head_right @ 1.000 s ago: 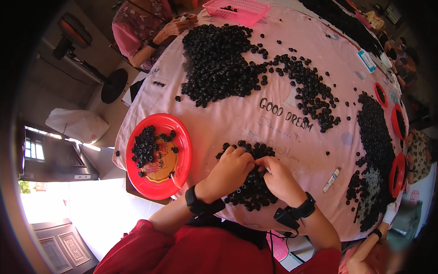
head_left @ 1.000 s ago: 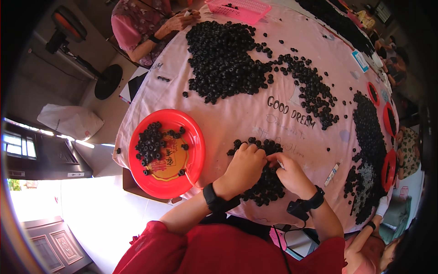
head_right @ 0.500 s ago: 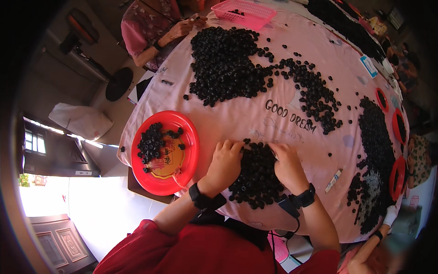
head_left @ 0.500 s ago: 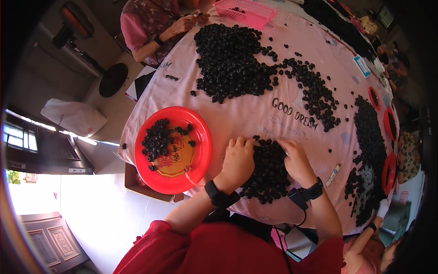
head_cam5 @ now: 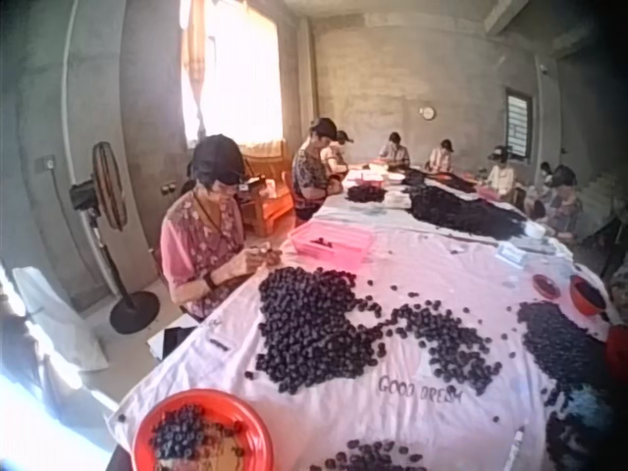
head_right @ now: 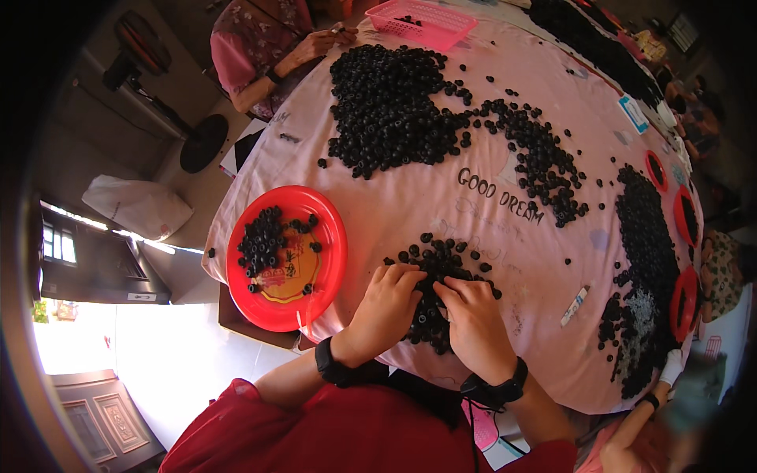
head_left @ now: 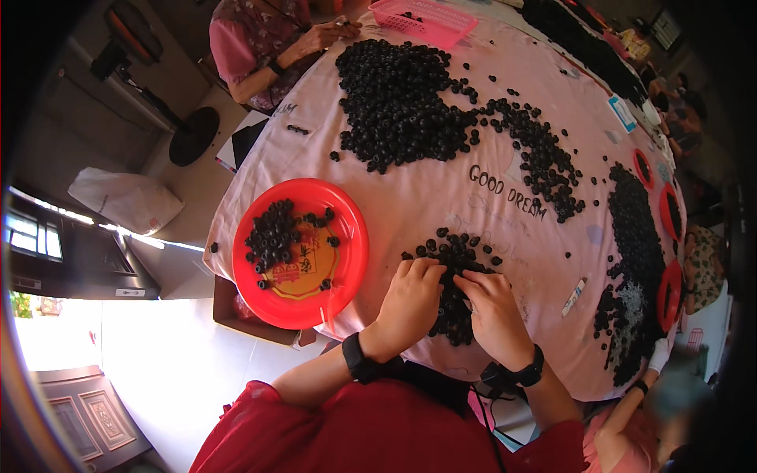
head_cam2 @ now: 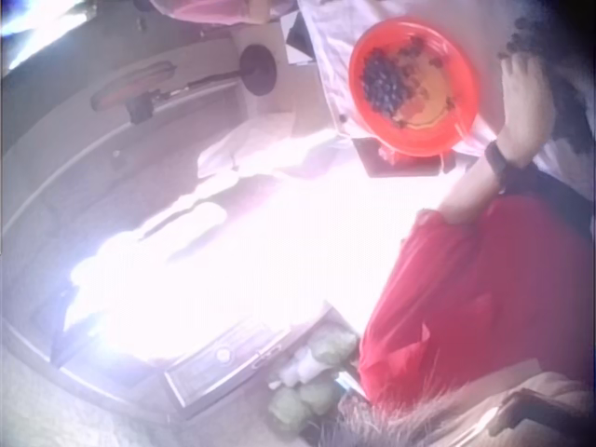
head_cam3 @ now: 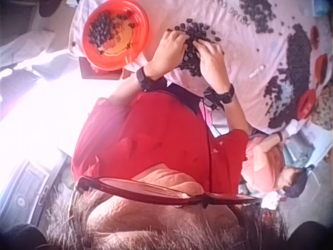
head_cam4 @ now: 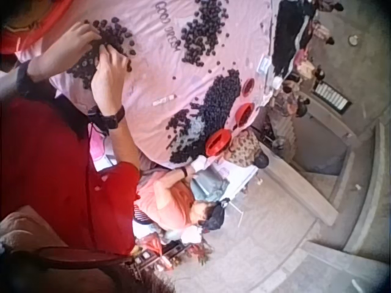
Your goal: The person is manually sorting small black circular components into piles on a table.
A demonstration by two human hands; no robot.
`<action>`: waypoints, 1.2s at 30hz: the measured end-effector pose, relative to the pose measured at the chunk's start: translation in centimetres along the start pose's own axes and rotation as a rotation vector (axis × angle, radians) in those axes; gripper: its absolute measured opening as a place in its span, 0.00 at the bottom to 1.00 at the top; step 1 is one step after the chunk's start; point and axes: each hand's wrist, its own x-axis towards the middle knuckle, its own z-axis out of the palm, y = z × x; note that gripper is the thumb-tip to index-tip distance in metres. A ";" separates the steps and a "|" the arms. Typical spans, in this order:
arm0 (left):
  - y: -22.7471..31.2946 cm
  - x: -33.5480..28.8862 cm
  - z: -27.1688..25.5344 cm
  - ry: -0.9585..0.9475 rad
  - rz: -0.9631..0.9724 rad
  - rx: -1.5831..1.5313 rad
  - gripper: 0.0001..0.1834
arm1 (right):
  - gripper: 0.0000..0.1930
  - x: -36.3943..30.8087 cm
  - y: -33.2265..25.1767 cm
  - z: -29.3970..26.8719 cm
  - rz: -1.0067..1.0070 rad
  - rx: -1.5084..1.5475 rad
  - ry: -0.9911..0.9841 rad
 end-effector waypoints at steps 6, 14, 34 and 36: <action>-0.4 -1.0 -1.2 0.036 -0.078 0.036 0.19 | 0.23 -2.0 3.9 -0.8 0.281 -0.104 0.118; -1.5 -3.0 -0.6 -0.045 -0.346 0.062 0.23 | 0.24 -4.0 7.1 3.3 0.406 -0.001 0.191; -1.2 -5.6 0.5 -0.020 -0.327 -0.096 0.17 | 0.20 -4.1 0.3 2.6 0.272 -0.031 0.155; -1.1 -5.8 0.5 -0.006 -0.336 -0.091 0.17 | 0.20 -3.7 0.2 2.7 0.250 0.029 0.184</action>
